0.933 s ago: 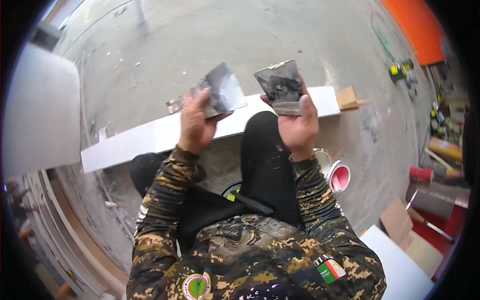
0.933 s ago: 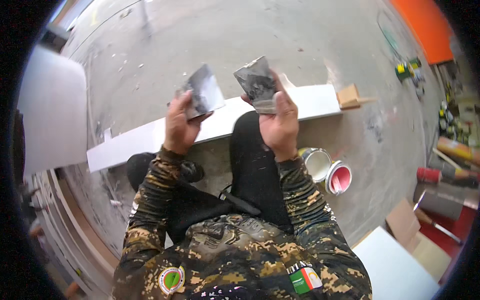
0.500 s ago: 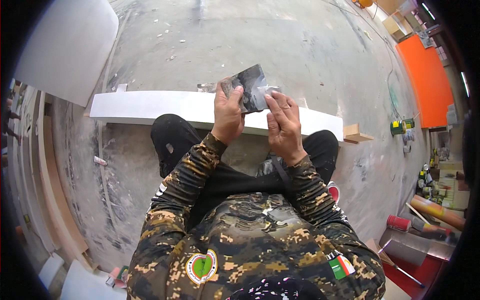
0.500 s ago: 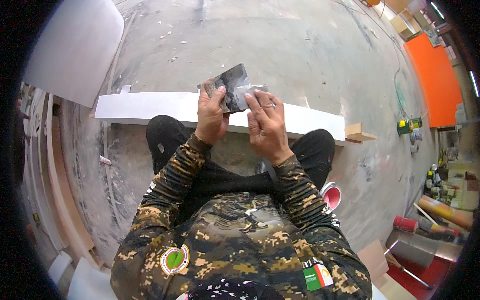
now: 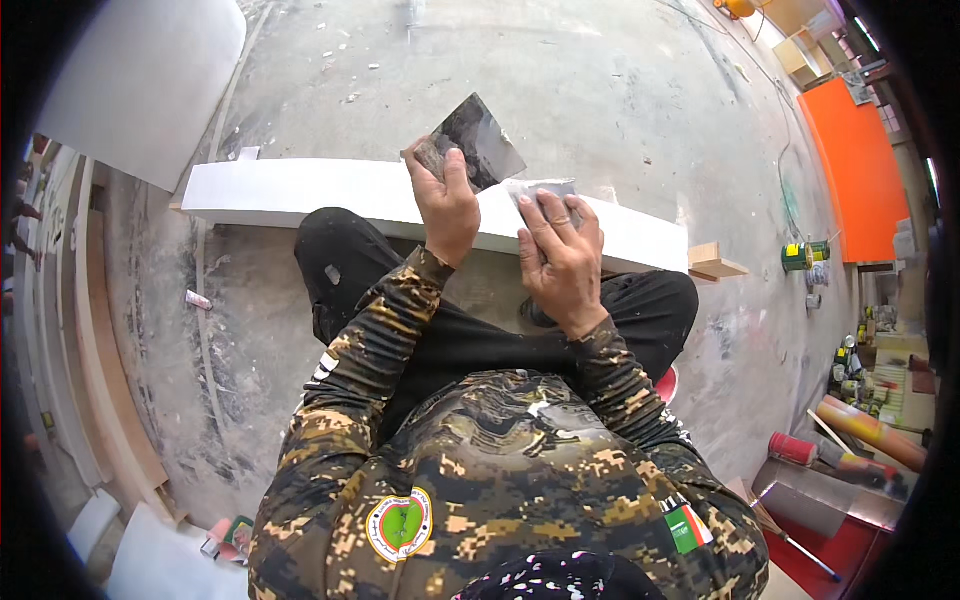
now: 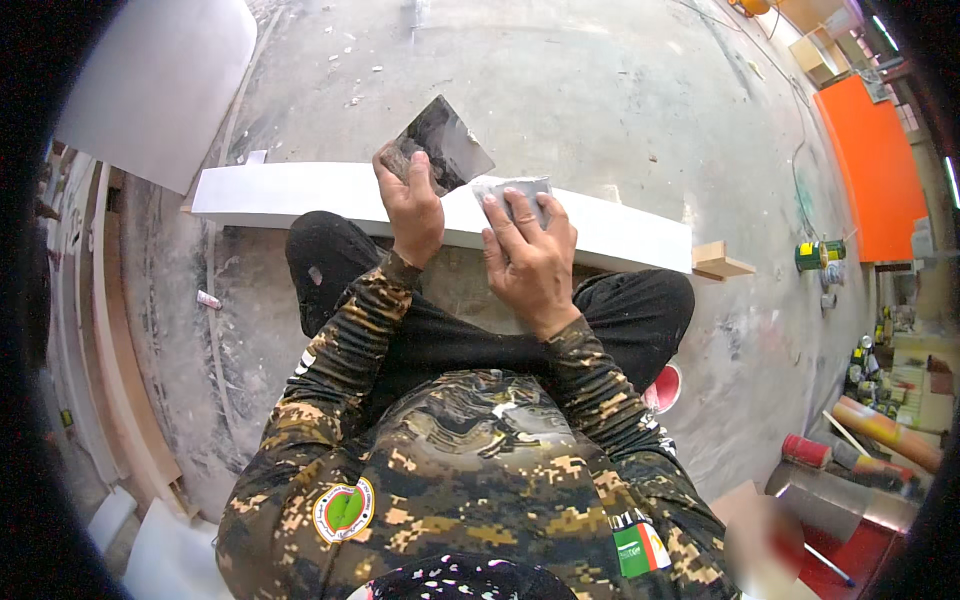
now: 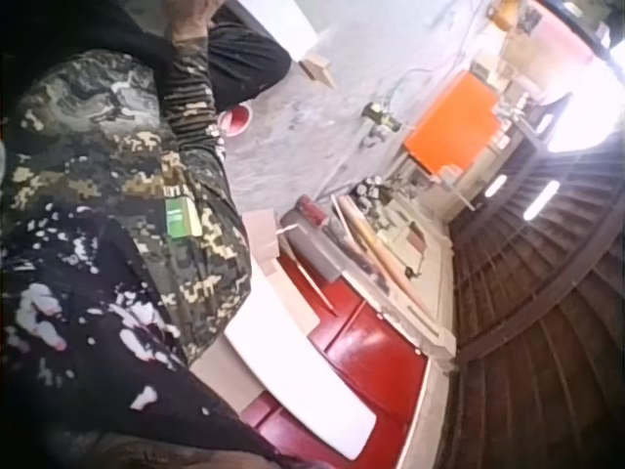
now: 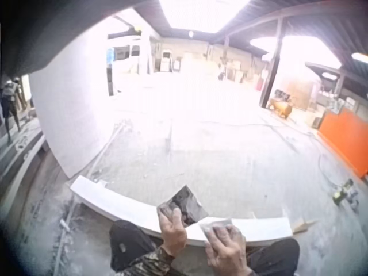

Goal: Applying putty/filler to the edge of a white board and sanding it down with sandpaper.

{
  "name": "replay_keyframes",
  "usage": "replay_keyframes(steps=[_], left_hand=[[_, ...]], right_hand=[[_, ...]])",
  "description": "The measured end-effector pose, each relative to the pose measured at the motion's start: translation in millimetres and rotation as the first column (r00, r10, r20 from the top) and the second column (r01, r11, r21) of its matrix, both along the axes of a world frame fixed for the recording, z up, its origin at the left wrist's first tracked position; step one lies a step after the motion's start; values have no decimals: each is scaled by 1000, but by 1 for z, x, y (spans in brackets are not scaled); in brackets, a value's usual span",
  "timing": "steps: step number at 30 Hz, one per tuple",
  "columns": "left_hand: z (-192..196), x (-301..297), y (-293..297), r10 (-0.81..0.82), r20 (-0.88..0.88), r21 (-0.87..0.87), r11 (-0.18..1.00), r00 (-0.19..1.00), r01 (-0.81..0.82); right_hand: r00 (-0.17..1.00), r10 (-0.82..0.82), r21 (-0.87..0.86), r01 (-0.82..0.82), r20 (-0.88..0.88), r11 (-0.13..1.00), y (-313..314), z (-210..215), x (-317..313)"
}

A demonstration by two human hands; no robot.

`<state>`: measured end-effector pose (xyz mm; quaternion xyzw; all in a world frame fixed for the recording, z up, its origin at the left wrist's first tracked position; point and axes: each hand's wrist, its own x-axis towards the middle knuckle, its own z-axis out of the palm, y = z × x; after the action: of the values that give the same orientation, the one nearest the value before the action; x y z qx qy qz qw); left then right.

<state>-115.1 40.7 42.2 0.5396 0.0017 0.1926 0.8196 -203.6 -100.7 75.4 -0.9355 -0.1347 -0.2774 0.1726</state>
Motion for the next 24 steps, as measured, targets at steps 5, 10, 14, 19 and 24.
replay_keyframes(steps=[5,10,14,19,24], left_hand=[[1,-6,-1,103,25,133,985,994,-105],[-6,-6,8,-15,55,373,928,998,-7],[-11,-3,15,-129,99,436,897,987,73],[-16,-6,18,-243,78,464,867,967,181],[-32,4,18,-258,-58,-85,964,964,253]], right_hand=[[999,-26,-36,25,-24,999,13,-8,3],[997,-54,-24,53,-48,998,15,-12,8],[998,-44,-24,43,-50,999,11,-6,16],[994,-110,26,110,8,994,-3,5,45],[997,31,30,-33,67,999,2,10,35]])
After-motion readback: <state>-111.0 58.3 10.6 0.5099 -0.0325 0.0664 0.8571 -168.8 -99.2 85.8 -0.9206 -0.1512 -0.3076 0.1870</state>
